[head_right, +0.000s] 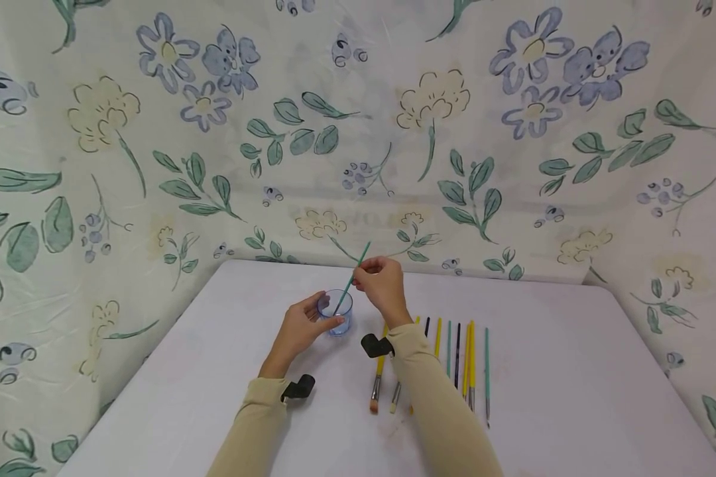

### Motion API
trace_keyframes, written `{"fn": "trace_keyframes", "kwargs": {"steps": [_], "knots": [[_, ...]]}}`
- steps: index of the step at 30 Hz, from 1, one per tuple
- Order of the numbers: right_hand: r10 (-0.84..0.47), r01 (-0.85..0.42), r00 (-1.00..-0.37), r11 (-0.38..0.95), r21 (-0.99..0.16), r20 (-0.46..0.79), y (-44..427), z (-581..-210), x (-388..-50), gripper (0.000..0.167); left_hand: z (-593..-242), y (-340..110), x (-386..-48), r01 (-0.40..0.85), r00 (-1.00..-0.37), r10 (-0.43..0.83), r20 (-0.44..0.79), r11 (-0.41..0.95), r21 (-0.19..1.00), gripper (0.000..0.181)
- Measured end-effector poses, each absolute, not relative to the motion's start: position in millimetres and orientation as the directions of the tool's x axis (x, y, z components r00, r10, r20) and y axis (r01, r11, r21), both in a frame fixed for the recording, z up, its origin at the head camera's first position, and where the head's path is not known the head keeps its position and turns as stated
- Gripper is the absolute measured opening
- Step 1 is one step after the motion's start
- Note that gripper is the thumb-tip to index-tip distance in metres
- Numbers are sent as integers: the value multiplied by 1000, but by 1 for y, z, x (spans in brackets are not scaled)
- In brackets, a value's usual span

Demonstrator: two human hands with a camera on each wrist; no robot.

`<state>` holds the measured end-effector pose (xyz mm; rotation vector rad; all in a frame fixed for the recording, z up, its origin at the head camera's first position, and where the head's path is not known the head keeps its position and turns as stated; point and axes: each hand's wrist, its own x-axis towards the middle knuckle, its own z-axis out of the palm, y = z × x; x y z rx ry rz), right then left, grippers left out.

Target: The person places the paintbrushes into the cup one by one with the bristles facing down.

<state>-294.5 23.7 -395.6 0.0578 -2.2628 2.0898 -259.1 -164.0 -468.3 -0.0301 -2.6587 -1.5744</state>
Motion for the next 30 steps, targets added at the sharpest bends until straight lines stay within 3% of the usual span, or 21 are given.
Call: {"fn": "trace_keyframes", "kwargs": {"steps": [30], "knots": [[29, -99, -994, 159, -982, 105, 29, -396, -290, 13, -466, -163, -258, 33, -999, -19, 49, 497, 867, 89]]}}
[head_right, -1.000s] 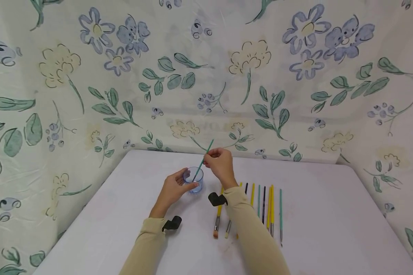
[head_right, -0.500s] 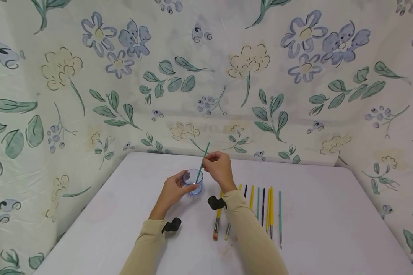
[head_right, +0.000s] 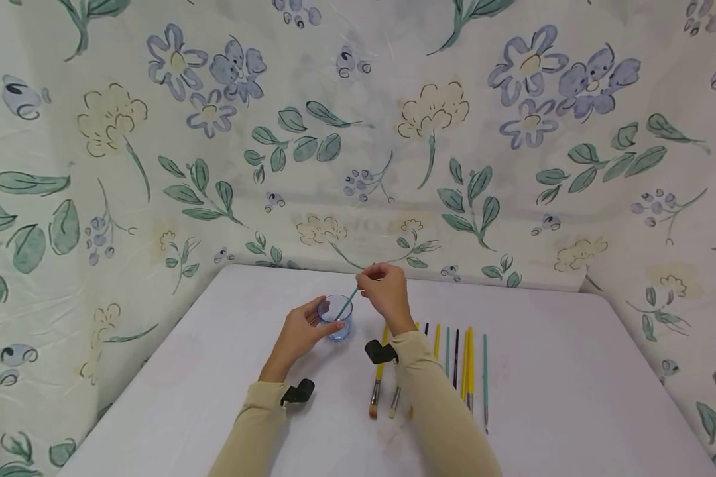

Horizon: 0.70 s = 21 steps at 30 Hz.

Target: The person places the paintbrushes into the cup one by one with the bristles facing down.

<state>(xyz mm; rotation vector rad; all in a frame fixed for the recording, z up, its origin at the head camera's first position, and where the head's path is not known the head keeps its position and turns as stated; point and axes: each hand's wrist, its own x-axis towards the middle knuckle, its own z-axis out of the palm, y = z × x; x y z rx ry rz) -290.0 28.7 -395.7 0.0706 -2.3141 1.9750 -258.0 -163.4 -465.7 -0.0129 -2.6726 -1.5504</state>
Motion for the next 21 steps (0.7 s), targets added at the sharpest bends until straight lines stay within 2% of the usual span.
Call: {"fn": "trace_keyframes", "kwargs": {"steps": [9, 21], "knots": [[51, -132, -988, 167, -977, 142, 52, -387, -286, 17, -465, -165, -256, 66, -996, -14, 83, 488, 870, 86], [151, -124, -975, 238, -963, 163, 122, -377, -263, 25, -468, -164, -257, 67, -997, -2, 77, 456, 888, 88]]}}
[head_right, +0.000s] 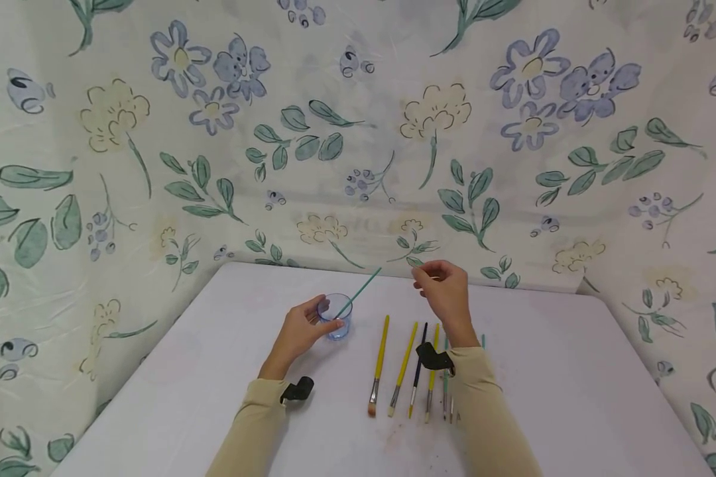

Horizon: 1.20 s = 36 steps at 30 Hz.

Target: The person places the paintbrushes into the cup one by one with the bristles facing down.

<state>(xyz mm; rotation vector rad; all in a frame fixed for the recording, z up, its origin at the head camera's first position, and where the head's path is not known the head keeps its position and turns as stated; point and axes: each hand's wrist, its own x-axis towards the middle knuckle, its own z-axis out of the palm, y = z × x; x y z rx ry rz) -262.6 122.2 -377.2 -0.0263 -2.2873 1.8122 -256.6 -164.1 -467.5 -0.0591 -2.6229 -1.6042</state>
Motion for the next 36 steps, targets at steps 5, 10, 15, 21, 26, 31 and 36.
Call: {"fn": "trace_keyframes", "kwargs": {"steps": [5, 10, 15, 21, 26, 31, 36], "knots": [[221, -77, -965, 277, -958, 141, 155, -379, -250, 29, -467, -162, -257, 64, -998, 5, 70, 449, 891, 89], [292, -17, -950, 314, -949, 113, 181, -386, -240, 33, -468, -163, -258, 57, -998, -1, 65, 461, 885, 89], [336, 22, -937, 322, -947, 92, 201, -397, -235, 36, -467, -164, -258, 69, -997, 1, 77, 458, 886, 89], [378, 110, -925, 340, -934, 29, 214, -411, -232, 35, -469, -164, -258, 60, -998, 8, 63, 457, 887, 90], [374, 154, -927, 358, -921, -10, 219, -421, -232, 37, -468, -165, -258, 64, -998, 10, 66, 445, 893, 91], [362, 171, -932, 398, -901, -17, 221, -436, -235, 35, -468, -165, -258, 73, -997, 11, 75, 445, 892, 91], [359, 240, -930, 442, -865, -75, 223, -449, -232, 36, -469, -165, -257, 63, -998, 12, 65, 455, 888, 91]]}}
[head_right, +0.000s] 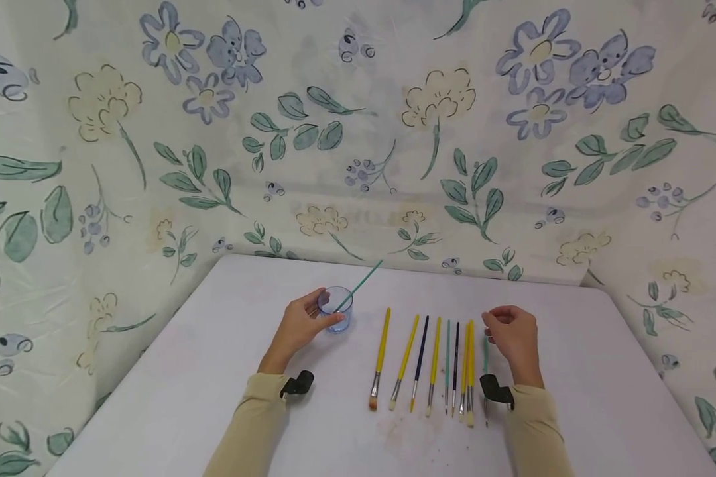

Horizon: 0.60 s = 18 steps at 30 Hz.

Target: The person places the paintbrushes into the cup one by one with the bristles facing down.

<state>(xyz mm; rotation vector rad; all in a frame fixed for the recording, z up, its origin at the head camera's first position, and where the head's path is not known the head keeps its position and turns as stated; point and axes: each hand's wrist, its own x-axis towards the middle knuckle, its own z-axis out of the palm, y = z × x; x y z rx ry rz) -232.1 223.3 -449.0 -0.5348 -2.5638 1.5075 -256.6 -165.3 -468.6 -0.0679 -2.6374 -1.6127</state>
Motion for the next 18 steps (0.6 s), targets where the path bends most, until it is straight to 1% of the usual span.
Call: {"fn": "trace_keyframes", "kwargs": {"steps": [4, 10, 15, 18], "knots": [[339, 288, -932, 479, -829, -128, 228, -453, -230, 40, -466, -163, -257, 60, -998, 9, 63, 460, 886, 90], [282, 316, -941, 546, -776, -186, 234, -463, -233, 41, -466, -163, -256, 57, -998, 7, 60, 468, 882, 89], [265, 345, -938, 637, -689, -225, 240, -464, -233, 38, -465, -163, -257, 48, -999, 3, 53, 474, 879, 90], [232, 338, -941, 684, -647, -247, 242, -464, -233, 38, -466, -163, -256, 49, -999, 3, 54, 471, 881, 90]]}}
